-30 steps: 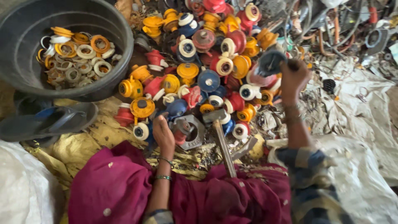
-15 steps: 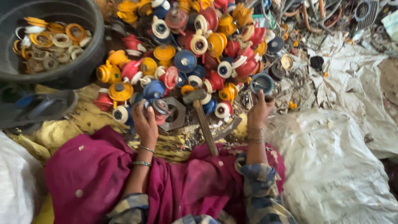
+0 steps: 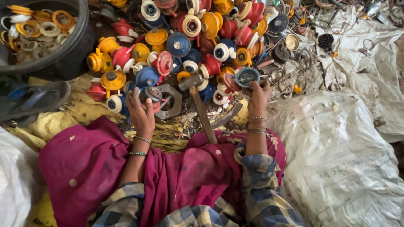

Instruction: The person sits on the floor and uses a hammer to strike small colorful plastic components placed on a metal fixture, separating parts. The person repeatedly picks up components, positions them, strikes them, and discards the separated pieces.

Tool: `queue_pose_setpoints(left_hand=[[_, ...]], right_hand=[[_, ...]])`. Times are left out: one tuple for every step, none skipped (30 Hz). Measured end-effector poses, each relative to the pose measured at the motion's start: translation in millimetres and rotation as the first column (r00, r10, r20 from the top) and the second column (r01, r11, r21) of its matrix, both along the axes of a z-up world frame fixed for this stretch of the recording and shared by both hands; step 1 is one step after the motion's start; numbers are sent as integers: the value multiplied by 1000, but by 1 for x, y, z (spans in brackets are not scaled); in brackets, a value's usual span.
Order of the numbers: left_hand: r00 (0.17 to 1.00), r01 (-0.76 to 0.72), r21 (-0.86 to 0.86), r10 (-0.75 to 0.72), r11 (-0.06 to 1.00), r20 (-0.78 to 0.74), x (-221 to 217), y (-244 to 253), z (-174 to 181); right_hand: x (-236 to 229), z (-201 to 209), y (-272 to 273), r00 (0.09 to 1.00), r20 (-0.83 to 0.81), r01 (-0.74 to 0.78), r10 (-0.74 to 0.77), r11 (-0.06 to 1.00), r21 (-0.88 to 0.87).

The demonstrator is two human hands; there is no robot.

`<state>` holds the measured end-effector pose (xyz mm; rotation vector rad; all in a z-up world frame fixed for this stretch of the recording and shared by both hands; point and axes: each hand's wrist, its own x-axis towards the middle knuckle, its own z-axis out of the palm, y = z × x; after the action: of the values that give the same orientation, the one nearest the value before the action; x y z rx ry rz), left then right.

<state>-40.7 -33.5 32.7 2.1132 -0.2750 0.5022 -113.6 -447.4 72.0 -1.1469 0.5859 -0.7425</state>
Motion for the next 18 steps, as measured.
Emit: queue_pose_setpoints(left_hand=[[1000,4,-1,-4,1000,-2,-1,1,1],[1000,2,5,-2,1000,-8,-1,1,2],[1000,0,11,0,1000,-13,-2,0,3],[1000,-2,16,2,1000,-17,-3,0,5],[1000,20,3,-20,1000,-5,-3,-1,6],[999,41,-10,-41,999,5,-4,-1,8],[998,63,-21,-62,998,16,-4,-1,9],[997,75,13,-75,997,31,-4,-1,10],[995,87,48,-89,995,45,-4,-1,12],[993,99,83,-104,992,58,-5,-2,13],[991,105,100,-113,989,69,-6,-3,13],[989,111,117,-121,987,80,-6,-4,14],[987,117,134,-130,984,91,-6,-5,14],[989,114,133,-126,985,82,-6,-5,14],[990,111,133,-121,985,73,-7,-5,13],[991,108,132,-117,985,62,-7,-5,11],[994,96,127,-103,987,45,-6,-6,10],[996,85,124,-89,989,29,-3,-6,9]], right_hand=[[-2,4,5,1000,5,21,-21,1000,-18],[-4,7,8,999,10,43,-43,998,-38],[-6,10,11,998,15,65,-64,996,-58],[-9,12,13,996,32,92,-88,983,-162],[-11,14,14,993,51,120,-111,957,-264],[-13,14,15,989,70,149,-132,921,-361],[-15,14,16,987,42,157,-154,892,-425],[-16,14,16,984,15,163,-178,859,-486],[-18,14,16,979,-10,166,-205,822,-544],[-21,15,15,971,-25,175,-238,775,-608],[-24,17,15,961,-37,179,-272,722,-668],[-26,19,15,951,-47,179,-307,666,-724],[-28,23,15,945,-57,166,-323,620,-767],[-31,26,15,939,-67,149,-339,572,-806],[-32,30,16,932,-75,131,-354,523,-842],[-33,34,18,940,-72,129,-334,542,-830],[-34,39,20,947,-69,126,-313,562,-818],[-33,43,22,954,-63,125,-292,581,-804]])
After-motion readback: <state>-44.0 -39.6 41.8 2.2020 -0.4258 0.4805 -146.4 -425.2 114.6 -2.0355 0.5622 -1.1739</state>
